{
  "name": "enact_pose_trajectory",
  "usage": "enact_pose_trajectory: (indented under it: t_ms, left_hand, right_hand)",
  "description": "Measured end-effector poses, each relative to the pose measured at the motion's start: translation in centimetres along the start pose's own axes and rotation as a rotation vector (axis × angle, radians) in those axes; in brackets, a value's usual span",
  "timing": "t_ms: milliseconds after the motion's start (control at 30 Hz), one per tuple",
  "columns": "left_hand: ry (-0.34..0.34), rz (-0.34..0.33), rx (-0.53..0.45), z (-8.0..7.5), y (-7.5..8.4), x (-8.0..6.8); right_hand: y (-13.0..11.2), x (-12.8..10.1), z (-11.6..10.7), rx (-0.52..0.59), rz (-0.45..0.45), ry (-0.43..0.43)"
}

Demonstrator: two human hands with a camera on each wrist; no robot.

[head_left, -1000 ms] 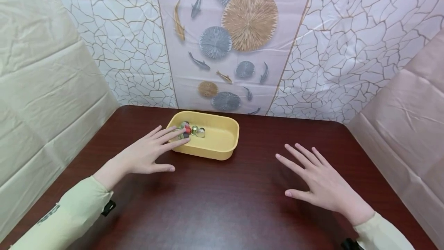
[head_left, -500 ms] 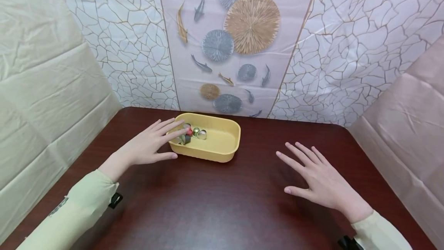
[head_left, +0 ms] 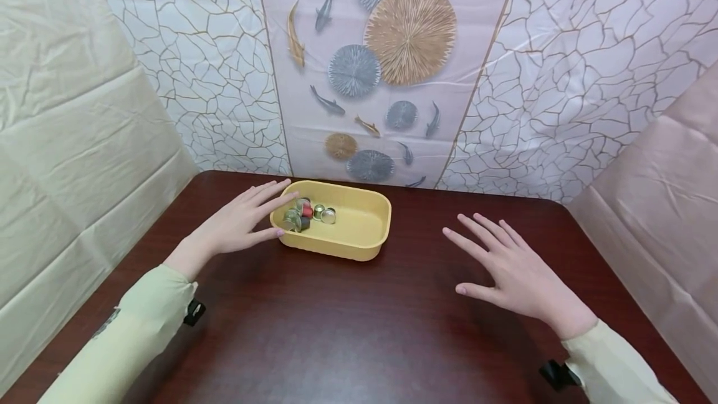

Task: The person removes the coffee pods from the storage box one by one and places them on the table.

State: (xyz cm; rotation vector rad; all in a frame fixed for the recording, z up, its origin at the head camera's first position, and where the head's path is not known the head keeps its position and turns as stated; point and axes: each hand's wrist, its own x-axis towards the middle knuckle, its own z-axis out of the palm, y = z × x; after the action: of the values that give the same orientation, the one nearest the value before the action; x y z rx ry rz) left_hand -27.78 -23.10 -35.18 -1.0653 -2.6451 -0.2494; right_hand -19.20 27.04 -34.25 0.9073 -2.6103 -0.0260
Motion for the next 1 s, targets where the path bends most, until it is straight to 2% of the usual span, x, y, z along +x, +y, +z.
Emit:
enact_pose_trajectory:
  t_ms: [233,400,767,1000]
  left_hand:
    - [0.048,-0.024,-0.049,0.2,-0.5,0.9]
    - [0.054,-0.058,-0.087,0.5,-0.7,1.4]
    - [0.016,-0.236,-0.228,1.0,-2.0,2.1]
    - [0.024,-0.277,-0.276,1.5,-3.1,2.0]
  right_hand:
    - [-0.3,0.8,0.0,0.008,-0.006,-0.005]
    - [-0.5,1.0,0.1,0.021,0.001,-0.018]
    - [-0.5,1.2,0.3,0.02,-0.009,-0.018]
    - [-0.5,1.4,0.2,0.022,-0.008,-0.027]
